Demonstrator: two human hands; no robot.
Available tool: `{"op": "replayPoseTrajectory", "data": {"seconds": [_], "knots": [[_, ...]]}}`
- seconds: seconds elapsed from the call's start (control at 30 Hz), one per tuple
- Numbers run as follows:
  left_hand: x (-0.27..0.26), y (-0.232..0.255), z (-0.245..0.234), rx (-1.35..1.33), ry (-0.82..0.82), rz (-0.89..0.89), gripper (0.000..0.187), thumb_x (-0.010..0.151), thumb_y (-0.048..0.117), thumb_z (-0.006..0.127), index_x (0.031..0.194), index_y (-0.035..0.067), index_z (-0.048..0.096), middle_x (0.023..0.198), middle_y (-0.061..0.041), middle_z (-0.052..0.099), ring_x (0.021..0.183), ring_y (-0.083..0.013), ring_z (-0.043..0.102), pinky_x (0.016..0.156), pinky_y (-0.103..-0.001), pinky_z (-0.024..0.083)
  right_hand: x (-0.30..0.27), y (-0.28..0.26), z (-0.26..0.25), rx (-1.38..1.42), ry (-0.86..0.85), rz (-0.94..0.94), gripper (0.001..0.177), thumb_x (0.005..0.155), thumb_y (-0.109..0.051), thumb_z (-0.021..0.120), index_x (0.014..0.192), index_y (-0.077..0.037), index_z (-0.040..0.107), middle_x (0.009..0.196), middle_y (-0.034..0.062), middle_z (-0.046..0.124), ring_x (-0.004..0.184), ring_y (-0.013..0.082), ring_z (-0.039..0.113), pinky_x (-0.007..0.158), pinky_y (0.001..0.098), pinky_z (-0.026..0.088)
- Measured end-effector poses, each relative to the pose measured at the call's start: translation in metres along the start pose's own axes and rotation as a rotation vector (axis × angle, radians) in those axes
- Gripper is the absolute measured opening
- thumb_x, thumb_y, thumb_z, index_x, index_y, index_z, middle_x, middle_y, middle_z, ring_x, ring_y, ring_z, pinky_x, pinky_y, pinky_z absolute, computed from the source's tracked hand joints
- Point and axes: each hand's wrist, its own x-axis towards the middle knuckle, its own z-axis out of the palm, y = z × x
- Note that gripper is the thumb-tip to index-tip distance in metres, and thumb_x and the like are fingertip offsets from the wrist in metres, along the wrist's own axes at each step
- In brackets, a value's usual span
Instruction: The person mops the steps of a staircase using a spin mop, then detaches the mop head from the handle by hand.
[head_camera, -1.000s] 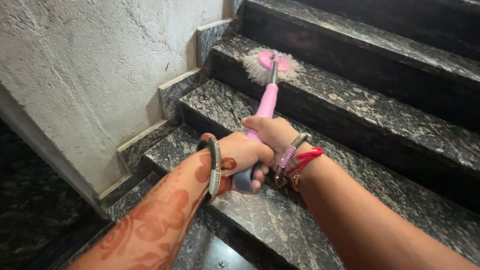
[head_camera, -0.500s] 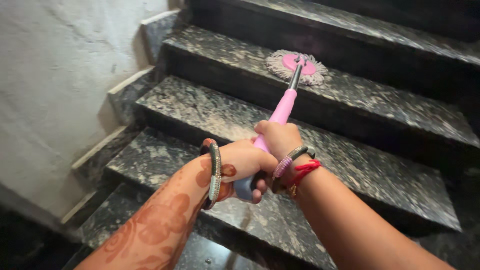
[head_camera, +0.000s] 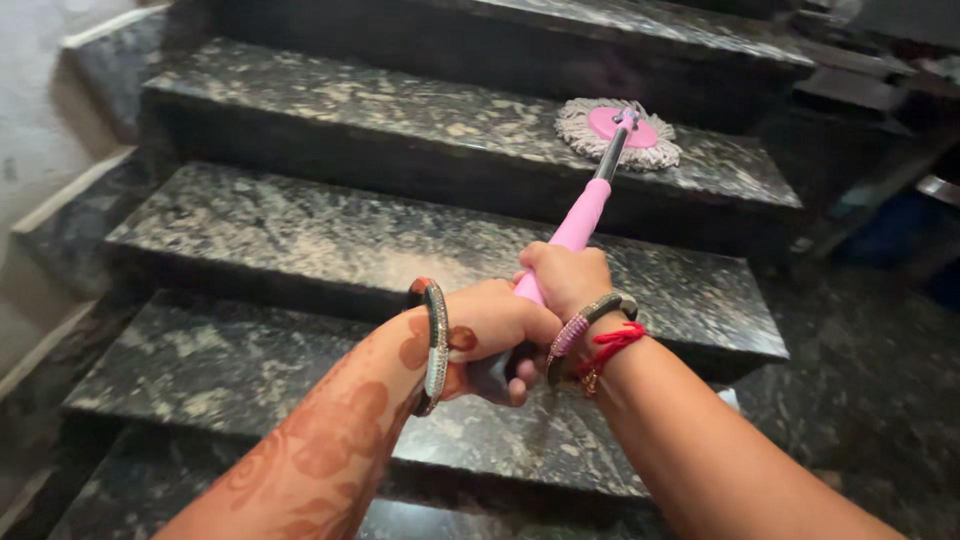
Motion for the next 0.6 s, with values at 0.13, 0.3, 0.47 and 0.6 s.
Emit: {"op": "replayPoseTrajectory", "data": {"seconds": [0.13, 0.3, 0.47, 0.6], "knots": [[0.018, 0.006, 0.019, 0.054, -0.005, -0.021, 0.014, 0.083, 0.007, 0.068, 0.091, 0.006, 0.057, 0.064, -0.003, 0.055, 0.049, -0.0110, 0.054, 0.040, -0.028, 0.051, 0.016, 0.007, -0.027, 0.070, 0.018, 0.010, 0.023, 0.082, -0.012, 0.070, 0.088, 0.010, 0.070, 0.076, 0.0168, 0.074, 0.061, 0.0252, 0.071, 0.056, 0.0408, 0.055], [0.047, 0.010, 0.037, 0.023, -0.091, -0.025, 0.014, 0.083, 0.006, 0.070, 0.092, 0.007, 0.059, 0.064, -0.003, 0.056, 0.049, -0.0110, 0.055, 0.040, -0.028, 0.049, 0.041, 0.012, -0.057, 0.075, 0.087, 0.037, 0.022, 0.083, -0.013, 0.070, 0.089, 0.008, 0.070, 0.078, 0.0163, 0.075, 0.064, 0.0256, 0.072, 0.059, 0.0411, 0.056], [0.077, 0.015, 0.055, 0.048, -0.142, -0.065, 0.012, 0.085, 0.008, 0.070, 0.087, 0.004, 0.059, 0.064, -0.003, 0.057, 0.049, -0.0104, 0.055, 0.040, -0.026, 0.050, 0.052, 0.008, -0.086, 0.046, 0.121, 0.064, 0.025, 0.084, -0.016, 0.070, 0.092, 0.007, 0.072, 0.080, 0.0150, 0.075, 0.066, 0.0251, 0.071, 0.061, 0.0416, 0.056], [0.092, 0.015, 0.064, -0.004, -0.199, -0.101, 0.010, 0.085, 0.007, 0.069, 0.085, 0.005, 0.059, 0.062, -0.002, 0.056, 0.048, -0.0094, 0.054, 0.039, -0.025, 0.045, 0.046, 0.005, -0.100, 0.013, 0.185, 0.109, 0.027, 0.085, -0.019, 0.070, 0.095, 0.006, 0.073, 0.082, 0.0143, 0.075, 0.067, 0.0240, 0.071, 0.062, 0.0416, 0.055]]}}
